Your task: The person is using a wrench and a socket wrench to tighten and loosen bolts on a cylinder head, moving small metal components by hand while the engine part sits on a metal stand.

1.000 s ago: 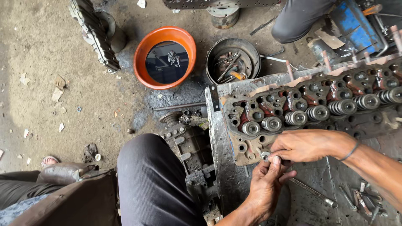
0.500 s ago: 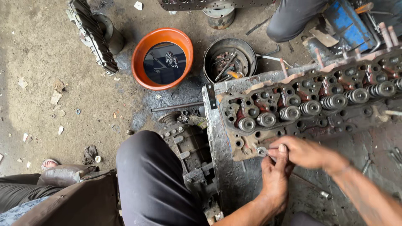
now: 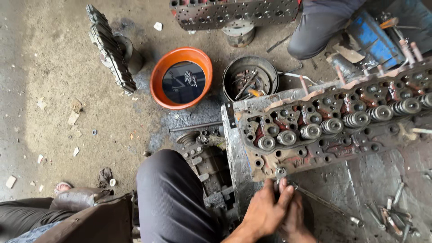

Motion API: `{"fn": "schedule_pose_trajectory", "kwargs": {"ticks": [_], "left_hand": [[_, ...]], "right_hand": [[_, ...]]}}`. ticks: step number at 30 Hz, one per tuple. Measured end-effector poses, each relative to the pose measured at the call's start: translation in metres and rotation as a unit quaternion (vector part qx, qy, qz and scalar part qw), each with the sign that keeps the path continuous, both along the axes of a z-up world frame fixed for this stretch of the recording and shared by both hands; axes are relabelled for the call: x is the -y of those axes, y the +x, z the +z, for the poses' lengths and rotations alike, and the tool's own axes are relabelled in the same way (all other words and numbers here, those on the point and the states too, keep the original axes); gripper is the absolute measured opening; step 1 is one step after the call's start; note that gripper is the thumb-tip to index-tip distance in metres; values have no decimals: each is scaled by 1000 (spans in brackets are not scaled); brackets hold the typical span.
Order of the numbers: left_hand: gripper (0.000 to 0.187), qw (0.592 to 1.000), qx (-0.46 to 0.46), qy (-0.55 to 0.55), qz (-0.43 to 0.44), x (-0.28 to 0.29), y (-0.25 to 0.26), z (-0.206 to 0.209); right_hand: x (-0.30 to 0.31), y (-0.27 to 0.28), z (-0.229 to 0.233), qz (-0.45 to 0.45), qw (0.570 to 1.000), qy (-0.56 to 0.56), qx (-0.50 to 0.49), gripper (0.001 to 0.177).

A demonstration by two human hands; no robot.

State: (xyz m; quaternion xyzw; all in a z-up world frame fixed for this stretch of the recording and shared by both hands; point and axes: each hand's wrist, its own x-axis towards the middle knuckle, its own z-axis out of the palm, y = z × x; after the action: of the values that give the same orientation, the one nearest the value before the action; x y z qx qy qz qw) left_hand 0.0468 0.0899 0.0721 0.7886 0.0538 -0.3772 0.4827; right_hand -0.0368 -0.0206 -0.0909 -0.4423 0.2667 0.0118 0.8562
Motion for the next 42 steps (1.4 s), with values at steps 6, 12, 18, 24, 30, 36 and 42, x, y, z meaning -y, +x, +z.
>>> {"fn": "schedule_pose_trajectory", "kwargs": {"ticks": [6, 12, 18, 24, 30, 36, 42], "left_hand": [[65, 998, -26, -54, 34, -4, -6, -1], [60, 989, -42, -136, 47, 4, -15, -9], [53, 944, -143, -264, 139, 30, -8, -31], [54, 925, -131, -307, 183, 37, -13, -50], [54, 934, -95, -291, 185, 39, -18, -61], [51, 885, -120, -401, 206, 39, -21, -64], [61, 763, -179, -507, 360, 63, -30, -67]], "right_hand": [[14, -10, 5, 74, 996, -39, -39, 43], [36, 10, 37, 124, 967, -186, -122, 20], [94, 70, 89, 420, 885, -183, -80, 40], [96, 95, 106, 484, 819, -292, -100, 30], [98, 93, 92, 478, 804, -355, -8, 30], [110, 96, 89, 544, 815, -174, -99, 31], [119, 112, 78, 595, 798, 25, -92, 29]]}}
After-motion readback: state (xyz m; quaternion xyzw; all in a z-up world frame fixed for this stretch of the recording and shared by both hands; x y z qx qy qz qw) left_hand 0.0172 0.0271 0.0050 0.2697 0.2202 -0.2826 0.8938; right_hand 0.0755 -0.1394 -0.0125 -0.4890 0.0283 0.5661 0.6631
